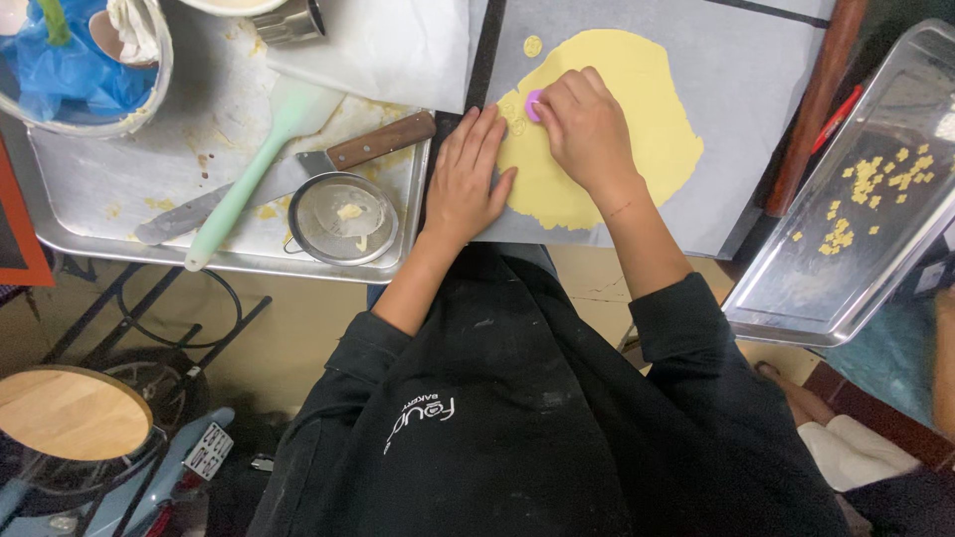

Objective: The person rolls out a sheet of yellow dough on parchment paper with a rolling pin, then uses a small pink plunger cutter to punch out round shapes one at a time, pressing each cut piece out of the cutter and setting the cut pieces aside on the parchment while the sheet of dough remains on the work table.

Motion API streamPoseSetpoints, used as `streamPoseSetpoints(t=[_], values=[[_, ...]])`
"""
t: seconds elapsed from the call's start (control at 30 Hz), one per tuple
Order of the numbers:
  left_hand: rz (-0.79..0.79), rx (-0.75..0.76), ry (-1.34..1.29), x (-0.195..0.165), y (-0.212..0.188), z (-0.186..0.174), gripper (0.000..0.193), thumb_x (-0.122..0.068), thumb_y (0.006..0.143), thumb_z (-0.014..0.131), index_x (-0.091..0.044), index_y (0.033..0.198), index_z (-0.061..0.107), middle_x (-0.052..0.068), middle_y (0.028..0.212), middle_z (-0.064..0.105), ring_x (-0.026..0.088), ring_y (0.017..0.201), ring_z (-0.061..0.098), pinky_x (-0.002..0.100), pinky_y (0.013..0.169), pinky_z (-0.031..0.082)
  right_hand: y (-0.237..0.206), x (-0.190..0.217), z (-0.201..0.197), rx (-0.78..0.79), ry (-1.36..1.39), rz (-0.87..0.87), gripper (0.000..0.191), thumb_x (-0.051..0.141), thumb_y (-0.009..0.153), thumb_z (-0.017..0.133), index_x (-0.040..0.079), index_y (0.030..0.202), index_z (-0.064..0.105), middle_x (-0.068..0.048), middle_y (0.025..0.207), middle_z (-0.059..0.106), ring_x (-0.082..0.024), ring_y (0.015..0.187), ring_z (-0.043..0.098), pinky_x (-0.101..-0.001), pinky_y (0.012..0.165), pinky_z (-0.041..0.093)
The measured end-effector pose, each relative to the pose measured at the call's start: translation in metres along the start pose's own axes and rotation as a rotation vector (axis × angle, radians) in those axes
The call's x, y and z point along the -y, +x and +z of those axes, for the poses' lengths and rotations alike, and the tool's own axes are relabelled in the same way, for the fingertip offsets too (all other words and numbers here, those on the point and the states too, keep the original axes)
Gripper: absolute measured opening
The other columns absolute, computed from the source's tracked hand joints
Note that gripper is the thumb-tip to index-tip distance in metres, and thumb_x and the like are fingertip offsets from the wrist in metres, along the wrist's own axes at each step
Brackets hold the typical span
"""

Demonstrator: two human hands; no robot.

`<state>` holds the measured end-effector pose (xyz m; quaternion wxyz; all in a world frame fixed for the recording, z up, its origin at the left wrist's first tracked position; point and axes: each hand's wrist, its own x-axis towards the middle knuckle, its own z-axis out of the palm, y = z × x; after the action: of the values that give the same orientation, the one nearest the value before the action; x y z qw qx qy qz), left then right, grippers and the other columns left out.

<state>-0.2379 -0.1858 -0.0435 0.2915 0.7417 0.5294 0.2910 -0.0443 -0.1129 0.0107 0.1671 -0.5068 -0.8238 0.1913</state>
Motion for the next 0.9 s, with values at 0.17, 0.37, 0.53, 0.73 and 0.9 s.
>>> streamPoseSetpoints(t=[0.17,0.37,0.53,0.73,0.9], values=[[-0.006,0.018,0.032,0.005,0.002,-0.003,0.067,-0.023,0.093,0.070,0.000,0.150,0.044,0.015,0.157,0.043,0.033,0.145,0.041,0.045,0.118,0.037,0.011,0.005,0.007,0.055,-0.060,-0.055,0.006,0.003,0.095,0.072,0.004,0.095,0.066,-0.010,0.096,0.061,-0.030,0.095,0.059,-0.0390,0.082,0.051],[-0.011,0.016,0.021,0.010,0.004,-0.007,0.068,-0.024,0.093,0.069,0.001,0.151,0.043,0.015,0.158,0.042,0.033,0.145,0.041,0.045,0.118,0.037,0.016,0.008,0.014,0.090,-0.089,-0.067,0.008,0.004,0.095,0.072,0.003,0.095,0.065,-0.011,0.095,0.060,-0.032,0.096,0.058,-0.0402,0.082,0.051],[-0.029,0.033,0.020,0.009,0.004,-0.008,0.069,-0.025,0.093,0.068,0.000,0.151,0.043,0.014,0.158,0.042,0.032,0.145,0.041,0.045,0.118,0.037,0.019,0.010,0.021,0.149,-0.159,-0.070,0.010,0.004,0.095,0.070,0.002,0.092,0.060,-0.013,0.092,0.059,-0.032,0.093,0.057,-0.0411,0.082,0.050],[-0.021,0.041,0.063,0.008,0.005,-0.007,0.069,-0.026,0.094,0.067,0.002,0.152,0.042,0.015,0.159,0.041,0.032,0.146,0.041,0.044,0.118,0.037,0.026,0.012,0.024,0.234,-0.171,-0.049,0.017,-0.006,0.080,0.060,0.002,0.094,0.055,-0.015,0.093,0.059,-0.035,0.094,0.056,-0.0424,0.086,0.048],[-0.010,0.035,0.095,0.006,0.006,-0.004,0.069,-0.026,0.094,0.066,0.003,0.152,0.041,0.017,0.160,0.039,0.033,0.147,0.040,0.044,0.118,0.037,0.027,0.012,0.024,0.247,-0.153,-0.039,0.018,-0.008,0.079,0.059,0.001,0.093,0.054,-0.016,0.092,0.060,-0.036,0.094,0.056,-0.0436,0.085,0.047]])
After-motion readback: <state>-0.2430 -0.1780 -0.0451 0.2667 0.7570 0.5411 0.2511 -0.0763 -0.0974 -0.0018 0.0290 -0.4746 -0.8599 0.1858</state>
